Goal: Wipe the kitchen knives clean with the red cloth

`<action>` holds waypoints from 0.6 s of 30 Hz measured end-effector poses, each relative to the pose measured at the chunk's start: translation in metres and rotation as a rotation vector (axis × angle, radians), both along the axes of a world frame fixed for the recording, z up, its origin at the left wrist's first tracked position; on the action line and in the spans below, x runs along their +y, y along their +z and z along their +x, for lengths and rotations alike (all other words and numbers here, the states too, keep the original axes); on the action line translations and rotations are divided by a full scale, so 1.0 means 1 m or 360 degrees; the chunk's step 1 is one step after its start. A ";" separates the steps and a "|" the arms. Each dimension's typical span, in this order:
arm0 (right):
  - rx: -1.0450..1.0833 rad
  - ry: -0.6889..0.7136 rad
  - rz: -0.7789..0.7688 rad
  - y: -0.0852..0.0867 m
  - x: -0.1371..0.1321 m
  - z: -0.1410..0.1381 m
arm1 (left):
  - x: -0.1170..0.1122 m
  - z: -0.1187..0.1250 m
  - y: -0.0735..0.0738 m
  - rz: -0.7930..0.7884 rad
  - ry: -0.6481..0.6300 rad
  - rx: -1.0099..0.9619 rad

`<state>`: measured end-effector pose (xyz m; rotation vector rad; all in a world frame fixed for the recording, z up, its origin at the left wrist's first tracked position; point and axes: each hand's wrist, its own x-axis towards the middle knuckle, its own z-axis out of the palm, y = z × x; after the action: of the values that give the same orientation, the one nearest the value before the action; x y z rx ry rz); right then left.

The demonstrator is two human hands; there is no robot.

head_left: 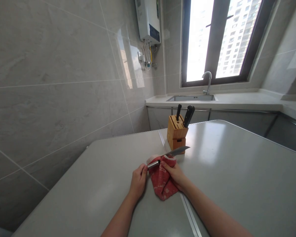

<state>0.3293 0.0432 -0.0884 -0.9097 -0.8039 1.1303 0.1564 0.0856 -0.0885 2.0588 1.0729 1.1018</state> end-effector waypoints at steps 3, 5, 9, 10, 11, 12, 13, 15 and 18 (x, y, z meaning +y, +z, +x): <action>-0.0032 -0.0006 0.0008 0.000 0.000 0.000 | 0.000 -0.001 -0.001 0.0018 0.0035 -0.0033; -0.0070 0.0005 -0.0010 0.000 -0.001 -0.001 | 0.000 -0.001 -0.002 0.0028 0.0088 -0.0046; -0.0108 0.0066 -0.0011 0.001 -0.003 -0.002 | 0.001 -0.002 -0.002 0.0024 0.0158 -0.0069; -0.0110 0.0090 -0.0006 0.001 -0.004 -0.002 | 0.001 -0.002 -0.002 0.0024 0.0142 -0.0063; -0.0120 0.0113 -0.0002 0.002 -0.005 -0.002 | 0.000 -0.002 -0.001 0.0026 0.0111 -0.0051; -0.0141 0.0129 0.0001 0.003 -0.005 -0.002 | 0.000 -0.002 0.001 0.0025 0.0067 -0.0034; -0.0170 0.0142 0.0005 0.004 -0.006 -0.002 | -0.001 -0.001 0.002 0.0022 0.0014 -0.0015; -0.0229 0.0159 0.0017 0.005 -0.007 -0.002 | -0.004 0.000 0.005 0.0001 -0.0105 0.0034; -0.0248 0.0154 0.0035 0.004 -0.007 -0.002 | -0.008 0.002 0.007 -0.0034 -0.0235 0.0122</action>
<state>0.3275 0.0366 -0.0840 -0.9573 -0.9950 1.1419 0.1581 0.0779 -0.0816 2.1408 0.9477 0.9416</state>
